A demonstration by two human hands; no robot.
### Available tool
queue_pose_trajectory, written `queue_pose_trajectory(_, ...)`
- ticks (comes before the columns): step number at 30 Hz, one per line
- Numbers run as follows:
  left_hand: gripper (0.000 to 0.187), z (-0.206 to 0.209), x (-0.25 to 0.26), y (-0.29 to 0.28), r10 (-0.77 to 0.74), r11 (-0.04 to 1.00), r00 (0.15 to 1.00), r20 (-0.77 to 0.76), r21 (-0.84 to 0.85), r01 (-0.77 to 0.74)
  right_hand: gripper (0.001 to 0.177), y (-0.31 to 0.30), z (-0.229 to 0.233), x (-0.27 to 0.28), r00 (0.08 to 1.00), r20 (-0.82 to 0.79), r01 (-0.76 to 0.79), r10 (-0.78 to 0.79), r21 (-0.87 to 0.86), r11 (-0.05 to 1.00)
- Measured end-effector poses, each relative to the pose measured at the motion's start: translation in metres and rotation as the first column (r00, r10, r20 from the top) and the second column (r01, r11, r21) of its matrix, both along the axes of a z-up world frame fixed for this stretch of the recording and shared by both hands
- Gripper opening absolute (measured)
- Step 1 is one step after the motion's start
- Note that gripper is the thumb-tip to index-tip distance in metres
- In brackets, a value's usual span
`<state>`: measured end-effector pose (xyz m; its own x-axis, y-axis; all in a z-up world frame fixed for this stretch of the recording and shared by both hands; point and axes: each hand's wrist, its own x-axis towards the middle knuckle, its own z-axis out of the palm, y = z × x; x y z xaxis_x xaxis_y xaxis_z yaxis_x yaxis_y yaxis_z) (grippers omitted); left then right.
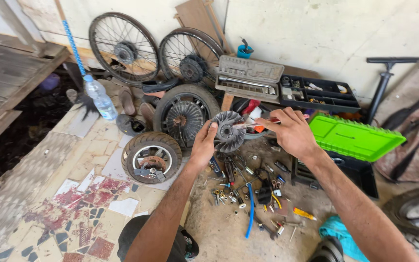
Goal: The person handles a metal variator fan component by hand, using a screwdriver to pry between its fins. They then select small parts including a spring and metal clips from a green plastic toolbox while sitting on the floor surrounded by motorcycle wheels.
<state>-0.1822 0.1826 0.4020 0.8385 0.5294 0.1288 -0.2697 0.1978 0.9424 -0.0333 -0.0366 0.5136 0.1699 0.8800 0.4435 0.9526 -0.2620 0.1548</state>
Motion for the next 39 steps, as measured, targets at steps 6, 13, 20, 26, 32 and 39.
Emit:
queue_pose_trajectory(6,0.043,0.009,-0.008,-0.016,-0.045,0.997,0.999,0.002,0.068,0.045,0.068,-0.008,0.008,-0.024,0.999,-0.046,0.019,-0.019,-0.015,1.0)
queue_pose_trajectory(13,0.043,0.006,-0.015,-0.001,0.093,0.996,0.993,0.077,-0.023,-0.091,0.064,0.014,0.0,-0.024,0.978,-0.204,-0.028,0.047,0.095,0.995)
queue_pose_trajectory(20,0.042,0.002,-0.032,0.02,0.17,0.983,0.978,0.124,-0.087,-0.159,0.066,0.057,-0.021,-0.048,0.966,-0.213,-0.111,0.146,0.17,0.979)
queue_pose_trajectory(26,0.043,0.017,-0.052,0.037,0.298,0.953,0.935,0.194,-0.123,-0.278,0.058,0.077,-0.033,-0.052,0.95,-0.284,-0.065,0.132,0.234,0.97)
queue_pose_trajectory(32,0.044,0.018,-0.06,0.038,0.276,0.952,0.943,0.184,-0.19,-0.242,0.053,0.102,-0.043,-0.071,0.949,-0.276,-0.082,0.153,0.253,0.964)
queue_pose_trajectory(39,0.047,0.028,-0.071,0.052,0.368,0.86,0.928,0.051,-0.399,-0.319,0.051,0.107,-0.049,-0.084,0.903,-0.402,-0.034,0.154,0.29,0.956)
